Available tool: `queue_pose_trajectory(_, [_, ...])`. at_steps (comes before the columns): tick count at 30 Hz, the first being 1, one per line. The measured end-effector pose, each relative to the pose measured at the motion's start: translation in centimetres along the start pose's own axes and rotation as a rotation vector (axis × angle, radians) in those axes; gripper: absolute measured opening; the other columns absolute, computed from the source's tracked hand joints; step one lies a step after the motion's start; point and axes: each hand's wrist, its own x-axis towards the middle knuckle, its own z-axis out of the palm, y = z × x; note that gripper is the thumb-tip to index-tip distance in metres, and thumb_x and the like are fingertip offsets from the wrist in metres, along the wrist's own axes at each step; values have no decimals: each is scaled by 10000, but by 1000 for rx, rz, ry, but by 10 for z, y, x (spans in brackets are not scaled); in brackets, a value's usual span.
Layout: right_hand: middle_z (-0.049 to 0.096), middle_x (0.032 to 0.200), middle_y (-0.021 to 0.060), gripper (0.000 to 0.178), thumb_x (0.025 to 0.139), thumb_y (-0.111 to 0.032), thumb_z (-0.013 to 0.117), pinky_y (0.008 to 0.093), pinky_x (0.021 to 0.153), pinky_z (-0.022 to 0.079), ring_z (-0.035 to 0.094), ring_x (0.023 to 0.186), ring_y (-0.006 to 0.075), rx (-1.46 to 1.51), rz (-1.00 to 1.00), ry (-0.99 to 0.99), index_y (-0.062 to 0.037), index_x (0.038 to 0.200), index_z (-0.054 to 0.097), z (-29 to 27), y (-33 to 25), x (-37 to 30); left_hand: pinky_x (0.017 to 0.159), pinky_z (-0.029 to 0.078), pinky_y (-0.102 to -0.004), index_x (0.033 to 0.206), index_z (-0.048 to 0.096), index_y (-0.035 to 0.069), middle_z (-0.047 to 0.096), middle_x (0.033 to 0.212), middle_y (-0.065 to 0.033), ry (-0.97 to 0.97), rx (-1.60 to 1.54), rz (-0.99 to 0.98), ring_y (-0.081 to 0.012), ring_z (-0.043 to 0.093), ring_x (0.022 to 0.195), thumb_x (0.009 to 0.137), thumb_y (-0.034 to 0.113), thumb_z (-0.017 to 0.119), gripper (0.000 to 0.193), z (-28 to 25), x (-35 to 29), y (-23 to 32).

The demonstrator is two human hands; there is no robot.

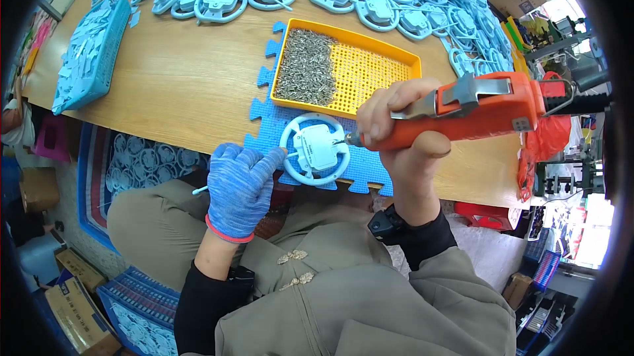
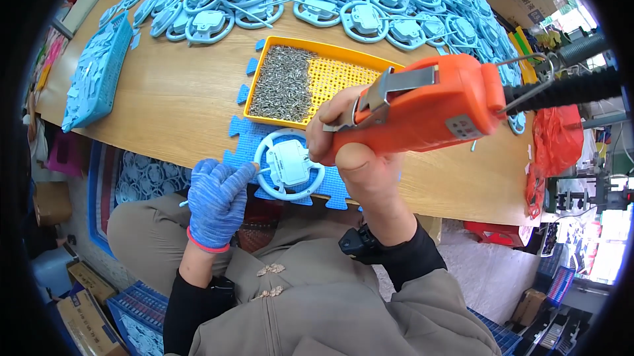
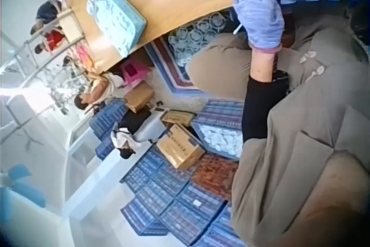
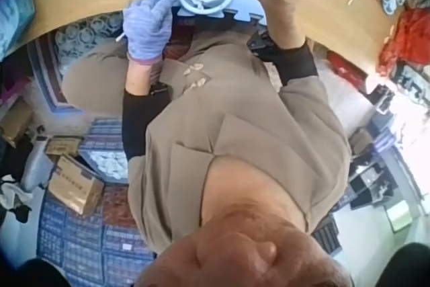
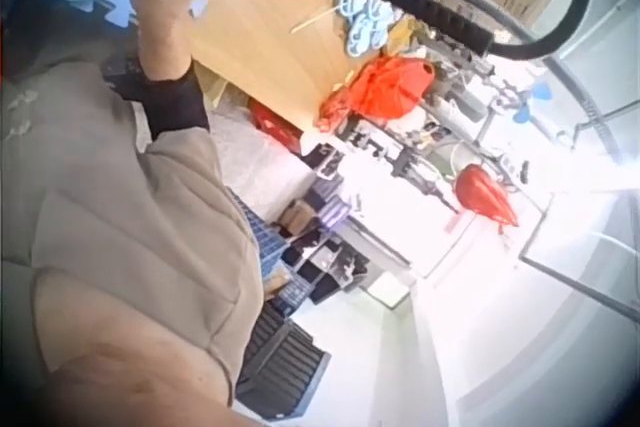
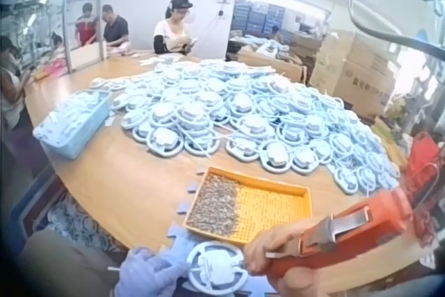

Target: The recorder uses an electric screwdriver to assemble plastic components on a workbench in a manufacturing environment.

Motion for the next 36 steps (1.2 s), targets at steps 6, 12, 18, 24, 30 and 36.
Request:
queue_pose_trajectory(6, [493, 612, 47, 604, 747, -596, 647, 276, 466, 415, 490, 522, 148, -200, 1, -40, -50, 934, 467, 9, 3, 4, 661, 397, -374, 972, 680, 128, 544, 684, -48, -20, -5, -14, -249, 504, 646, 661, -17, 617, 348, -1, -1, -2])
queue_pose_trajectory(12, [492, 612, 52, 583, 750, -561, 673, 277, 465, 403, 482, 515, 151, -203, -14, -37, -54, 935, 452, 14, 10, 11, 669, 398, -382, 968, 668, 128, 513, 669, -54, -51, 15, -1, -267, 498, 642, 669, 1, 624, 328, -9, 9, -8])
queue_pose_trajectory(18, [479, 606, 47, 615, 738, -615, 652, 287, 466, 407, 477, 506, 156, -73, 75, 4, -70, 945, 454, 4, 13, 22, 673, 402, -424, 894, 637, 128, 468, 654, -85, -109, 125, 42, -300, 489, 646, 650, 60, 653, 254, -43, 9, -27])
queue_pose_trajectory(24, [474, 625, 20, 601, 745, -619, 633, 271, 487, 374, 467, 526, 132, -100, -87, 132, -73, 941, 479, -44, -20, 42, 744, 406, -424, 841, 641, 143, 505, 667, -75, -217, 424, -110, -296, 526, 692, 674, 133, 658, 167, -153, -30, -81])
queue_pose_trajectory(30, [513, 664, 52, 592, 755, -584, 661, 276, 525, 392, 485, 556, 147, -111, -147, 185, -67, 975, 478, -94, -23, 52, 823, 402, -433, 999, 621, 141, 567, 788, -94, -606, 614, -325, -307, 552, 818, 680, 163, 673, 324, -195, -18, -107])
queue_pose_trajectory(36, [506, 643, 44, 604, 748, -588, 665, 273, 529, 393, 476, 549, 136, -154, -218, 293, -59, 967, 473, -107, -23, 60, 912, 386, -435, 1242, 504, 126, 539, 1118, -127, -442, 464, 22, -329, 500, 1073, 691, 208, 705, 592, -105, 129, -107])
